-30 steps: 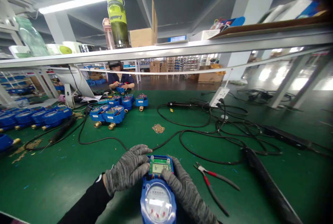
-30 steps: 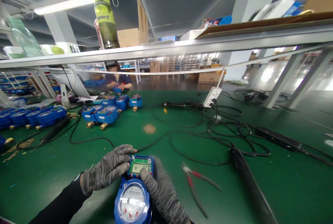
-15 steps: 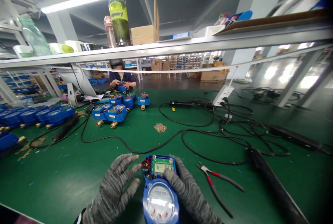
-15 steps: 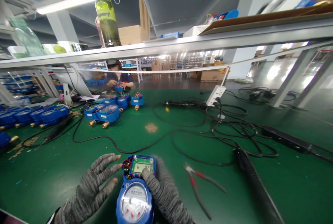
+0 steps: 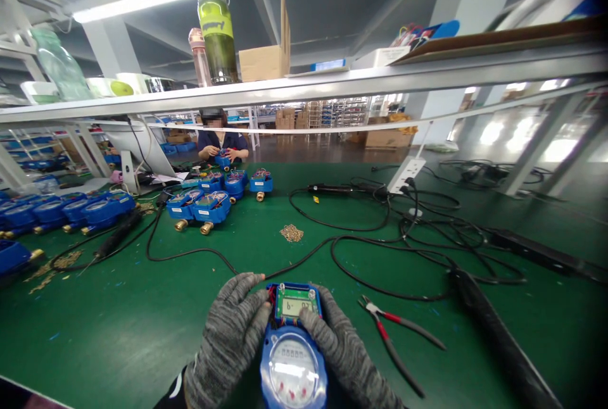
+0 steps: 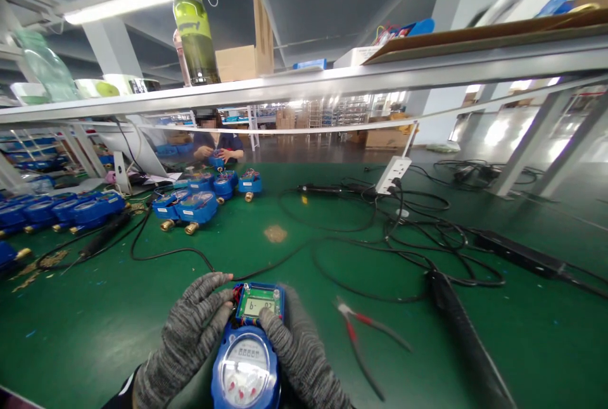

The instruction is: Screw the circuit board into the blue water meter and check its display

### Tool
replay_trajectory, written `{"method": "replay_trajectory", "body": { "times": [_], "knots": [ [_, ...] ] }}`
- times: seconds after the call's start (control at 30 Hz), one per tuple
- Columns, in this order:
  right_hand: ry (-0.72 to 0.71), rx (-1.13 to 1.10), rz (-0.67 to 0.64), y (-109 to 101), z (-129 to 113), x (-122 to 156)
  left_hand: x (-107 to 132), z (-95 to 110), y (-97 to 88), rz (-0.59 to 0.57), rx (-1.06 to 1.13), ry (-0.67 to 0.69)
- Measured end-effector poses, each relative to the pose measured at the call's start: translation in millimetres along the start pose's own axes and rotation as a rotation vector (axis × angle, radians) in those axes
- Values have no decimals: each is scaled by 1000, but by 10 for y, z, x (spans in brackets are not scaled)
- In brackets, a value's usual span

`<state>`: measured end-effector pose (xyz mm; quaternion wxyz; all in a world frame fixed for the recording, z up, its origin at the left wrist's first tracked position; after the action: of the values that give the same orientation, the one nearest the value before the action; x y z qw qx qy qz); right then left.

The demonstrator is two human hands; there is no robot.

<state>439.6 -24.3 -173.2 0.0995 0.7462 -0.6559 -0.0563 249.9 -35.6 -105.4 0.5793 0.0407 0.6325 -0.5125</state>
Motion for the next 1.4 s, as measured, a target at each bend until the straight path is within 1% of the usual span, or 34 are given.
{"method": "replay_trajectory", "body": {
  "times": [0.07,0.13,0.2,0.27,0.33,0.4,0.47,0.53,0.6,0.67,0.73,0.8,0.87,0.93,1.0,1.03,1.07,1.13,1.2,1.23,1.3,1.4],
  "knots": [
    [-18,12,8,16,-72,7,-41,-120,55,18,116,-154],
    [-43,13,7,37,-154,23,-95,-215,126,-2,251,-262],
    [-55,15,15,40,-195,37,-154,-285,182,-31,370,-327],
    [-42,16,12,39,-171,37,-197,-356,224,-61,461,-390],
    [-22,3,-6,43,-109,23,-220,-416,246,-81,499,-439],
    [-11,-7,-28,53,-54,6,-234,-441,250,-84,498,-449],
    [-16,-8,-21,47,-35,-3,-238,-431,248,-76,488,-430],
    [-15,-20,-19,51,-37,-6,-238,-389,239,-69,469,-383],
    [-8,-40,-33,68,-49,-8,-252,-303,206,-70,415,-273],
    [-17,-34,-38,76,-70,-11,-276,-179,157,-92,332,-107],
    [-25,5,-12,56,-76,-14,-295,-54,111,-132,237,62],
    [-23,50,28,23,-63,-12,-317,36,90,-192,164,189],
    [-5,71,48,5,-35,-7,-350,87,99,-267,140,269],
    [9,64,45,3,-17,-1,-381,120,134,-343,164,319],
    [24,51,36,4,-5,0,-395,137,168,-380,184,341],
    [25,50,31,3,-6,-1,-393,134,174,-373,182,335],
    [21,52,23,6,-12,-3,-386,120,163,-339,174,315],
    [8,49,5,14,-28,-6,-342,65,86,-209,132,248],
    [-1,35,-2,18,-38,-5,-247,3,-25,-71,83,182],
    [5,24,-2,18,-34,-4,-189,-21,-67,-33,66,160],
    [18,12,2,18,-20,-2,-83,-55,-105,-30,59,136],
    [19,3,-15,41,-14,6,23,-63,-97,-90,85,146]
  ]
}}
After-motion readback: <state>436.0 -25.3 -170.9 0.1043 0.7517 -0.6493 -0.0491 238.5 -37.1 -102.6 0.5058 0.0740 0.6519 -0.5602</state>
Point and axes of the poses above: each hand's wrist, its own x-axis away from the middle knuckle, its own y-axis out of the palm, z = x × y, the point moved 8 cm from there along -x, towards the middle knuckle, and after that the axes turned 6 degrees about y, right-handed, at the moved point
